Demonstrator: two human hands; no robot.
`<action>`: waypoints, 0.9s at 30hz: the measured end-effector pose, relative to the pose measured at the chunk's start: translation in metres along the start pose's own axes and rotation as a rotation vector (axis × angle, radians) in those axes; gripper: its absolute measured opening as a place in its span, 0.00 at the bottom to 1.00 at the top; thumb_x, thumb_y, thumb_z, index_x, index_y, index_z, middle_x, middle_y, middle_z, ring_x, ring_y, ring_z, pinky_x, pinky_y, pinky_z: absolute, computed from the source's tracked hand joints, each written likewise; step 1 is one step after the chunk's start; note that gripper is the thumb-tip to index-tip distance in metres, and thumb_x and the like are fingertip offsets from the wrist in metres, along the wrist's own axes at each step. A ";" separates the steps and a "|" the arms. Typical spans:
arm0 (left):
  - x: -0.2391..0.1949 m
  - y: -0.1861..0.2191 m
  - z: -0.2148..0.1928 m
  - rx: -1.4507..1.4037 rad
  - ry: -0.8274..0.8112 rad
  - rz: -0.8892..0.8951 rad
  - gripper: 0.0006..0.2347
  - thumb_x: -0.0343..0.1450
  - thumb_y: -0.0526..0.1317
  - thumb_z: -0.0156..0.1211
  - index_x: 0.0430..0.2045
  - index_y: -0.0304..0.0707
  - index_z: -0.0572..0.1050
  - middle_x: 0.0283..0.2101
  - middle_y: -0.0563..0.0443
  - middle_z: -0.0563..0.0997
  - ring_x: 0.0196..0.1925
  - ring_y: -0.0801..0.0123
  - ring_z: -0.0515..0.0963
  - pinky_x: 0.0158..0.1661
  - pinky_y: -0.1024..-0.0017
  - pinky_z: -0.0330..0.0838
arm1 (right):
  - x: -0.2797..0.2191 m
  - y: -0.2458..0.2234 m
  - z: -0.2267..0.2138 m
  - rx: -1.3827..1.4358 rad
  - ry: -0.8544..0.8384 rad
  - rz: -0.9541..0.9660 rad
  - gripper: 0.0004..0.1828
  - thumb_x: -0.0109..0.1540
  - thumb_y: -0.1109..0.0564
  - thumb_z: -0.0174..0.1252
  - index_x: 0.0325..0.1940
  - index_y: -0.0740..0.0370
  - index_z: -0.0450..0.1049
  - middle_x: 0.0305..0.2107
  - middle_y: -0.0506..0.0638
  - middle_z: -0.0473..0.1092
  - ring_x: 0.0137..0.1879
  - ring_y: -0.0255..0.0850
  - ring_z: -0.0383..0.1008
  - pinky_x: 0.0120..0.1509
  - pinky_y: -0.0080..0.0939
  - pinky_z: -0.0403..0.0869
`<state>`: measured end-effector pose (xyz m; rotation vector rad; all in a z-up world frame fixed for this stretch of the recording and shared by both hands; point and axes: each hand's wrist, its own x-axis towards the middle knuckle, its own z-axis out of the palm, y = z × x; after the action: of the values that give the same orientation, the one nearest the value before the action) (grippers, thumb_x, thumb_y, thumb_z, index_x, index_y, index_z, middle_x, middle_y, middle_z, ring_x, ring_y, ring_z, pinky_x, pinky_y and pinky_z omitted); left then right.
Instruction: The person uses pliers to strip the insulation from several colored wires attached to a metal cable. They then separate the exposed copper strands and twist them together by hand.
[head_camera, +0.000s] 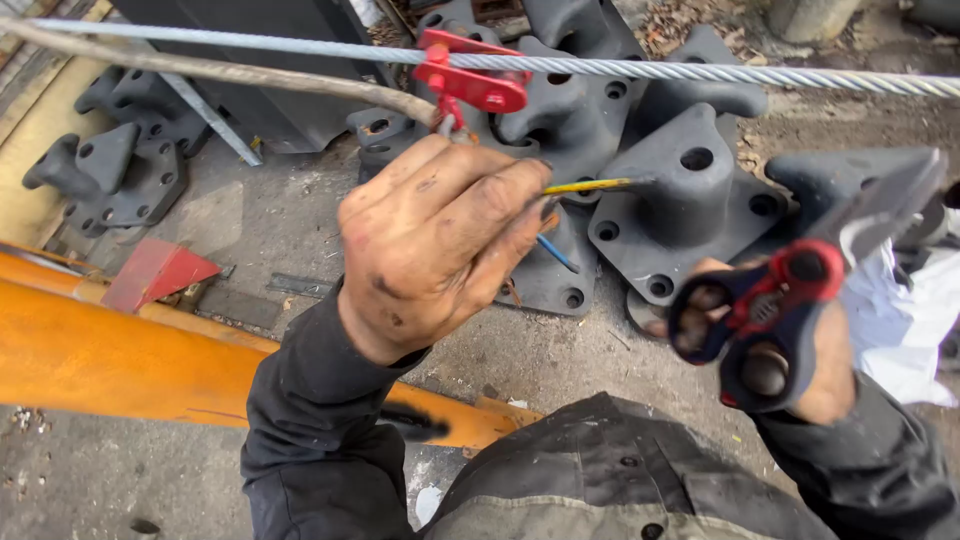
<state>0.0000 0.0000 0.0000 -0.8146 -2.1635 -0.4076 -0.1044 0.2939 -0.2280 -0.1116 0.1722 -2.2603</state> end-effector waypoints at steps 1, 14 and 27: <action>-0.003 0.000 0.002 -0.017 -0.005 0.012 0.09 0.68 0.25 0.72 0.38 0.24 0.79 0.38 0.42 0.81 0.35 0.59 0.77 0.39 0.67 0.73 | 0.008 0.012 0.017 0.004 0.005 -0.021 0.20 0.69 0.57 0.39 0.50 0.82 0.64 0.39 0.69 0.66 0.52 0.69 0.63 0.54 0.63 0.66; -0.021 -0.004 0.006 0.025 -0.067 -0.055 0.12 0.65 0.21 0.73 0.41 0.23 0.80 0.38 0.40 0.80 0.27 0.65 0.74 0.30 0.69 0.71 | 0.052 0.060 0.111 -1.775 -0.101 -0.854 0.42 0.41 0.41 0.74 0.51 0.69 0.70 0.48 0.58 0.69 0.51 0.47 0.71 0.57 0.45 0.72; -0.036 -0.023 0.015 -0.418 0.102 -0.148 0.07 0.70 0.29 0.65 0.40 0.27 0.77 0.42 0.40 0.82 0.31 0.66 0.78 0.36 0.73 0.75 | 0.051 0.070 0.194 -2.040 -0.117 -1.305 0.40 0.44 0.53 0.80 0.53 0.80 0.78 0.40 0.63 0.71 0.35 0.44 0.68 0.38 0.41 0.70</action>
<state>-0.0051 -0.0246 -0.0377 -0.8367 -2.0770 -0.9799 -0.0573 0.1941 -0.0471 -1.7265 2.8268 -1.9283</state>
